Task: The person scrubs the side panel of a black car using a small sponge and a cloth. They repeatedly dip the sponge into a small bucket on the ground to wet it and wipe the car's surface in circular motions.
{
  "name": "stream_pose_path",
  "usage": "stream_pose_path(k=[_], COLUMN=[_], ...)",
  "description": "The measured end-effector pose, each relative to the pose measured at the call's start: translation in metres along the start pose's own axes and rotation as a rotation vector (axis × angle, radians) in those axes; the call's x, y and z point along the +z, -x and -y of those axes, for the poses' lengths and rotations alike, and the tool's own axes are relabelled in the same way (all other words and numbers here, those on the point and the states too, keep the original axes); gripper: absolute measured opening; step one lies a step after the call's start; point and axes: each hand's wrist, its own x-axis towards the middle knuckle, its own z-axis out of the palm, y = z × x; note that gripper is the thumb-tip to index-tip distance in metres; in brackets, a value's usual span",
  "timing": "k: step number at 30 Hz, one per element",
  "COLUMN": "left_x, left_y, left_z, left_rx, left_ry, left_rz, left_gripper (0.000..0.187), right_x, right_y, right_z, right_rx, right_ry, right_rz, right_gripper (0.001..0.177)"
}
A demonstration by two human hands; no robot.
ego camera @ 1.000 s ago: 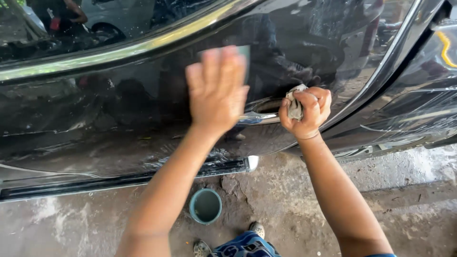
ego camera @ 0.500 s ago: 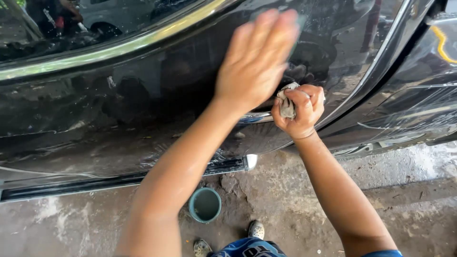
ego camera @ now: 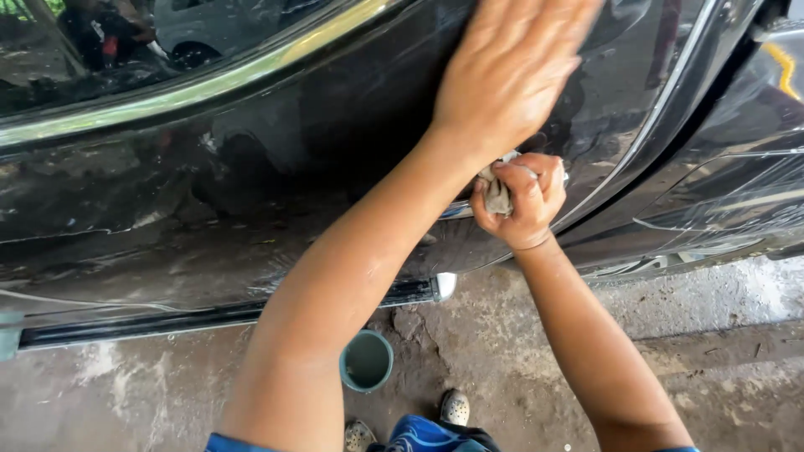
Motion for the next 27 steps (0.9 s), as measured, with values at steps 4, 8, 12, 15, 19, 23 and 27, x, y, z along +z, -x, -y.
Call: stream_pose_path(k=[4,8,12,15,19,23,27], left_x=[-0.031,-0.070,-0.021,-0.024,-0.063,-0.060,-0.040], left_y=[0.034,0.116,0.088,0.058,0.103,0.119,0.049], left_z=[0.036,0.050,0.014,0.005,0.049,0.049,0.009], left_rx=[0.281,0.084,0.131,0.306,0.155,-0.035,0.066], left_ry=[-0.089,-0.256,-0.105,-0.046,-0.132,-0.218,-0.035], left_rz=[-0.068,0.054,-0.036,-0.010,0.038,0.037,0.112], left_gripper=[0.066,0.057,0.054,0.052,0.053,0.057,0.058], right_x=[-0.004,0.002,-0.003,-0.003,-0.002,0.004,0.000], right_y=[0.002,-0.004,-0.003,0.001,0.009,0.000,0.005], right_z=[0.000,0.003,0.004,0.002,-0.003,0.002,0.001], right_rx=[0.015,0.016,0.010,0.046,0.095,0.065,0.032], right_ry=[-0.009,0.020,0.020,0.000,-0.044,0.019,0.017], right_rz=[0.036,-0.032,0.016,0.013,-0.018,-0.060,-0.032], right_gripper=[0.037,0.038,0.038,0.036,0.033,0.035,0.037])
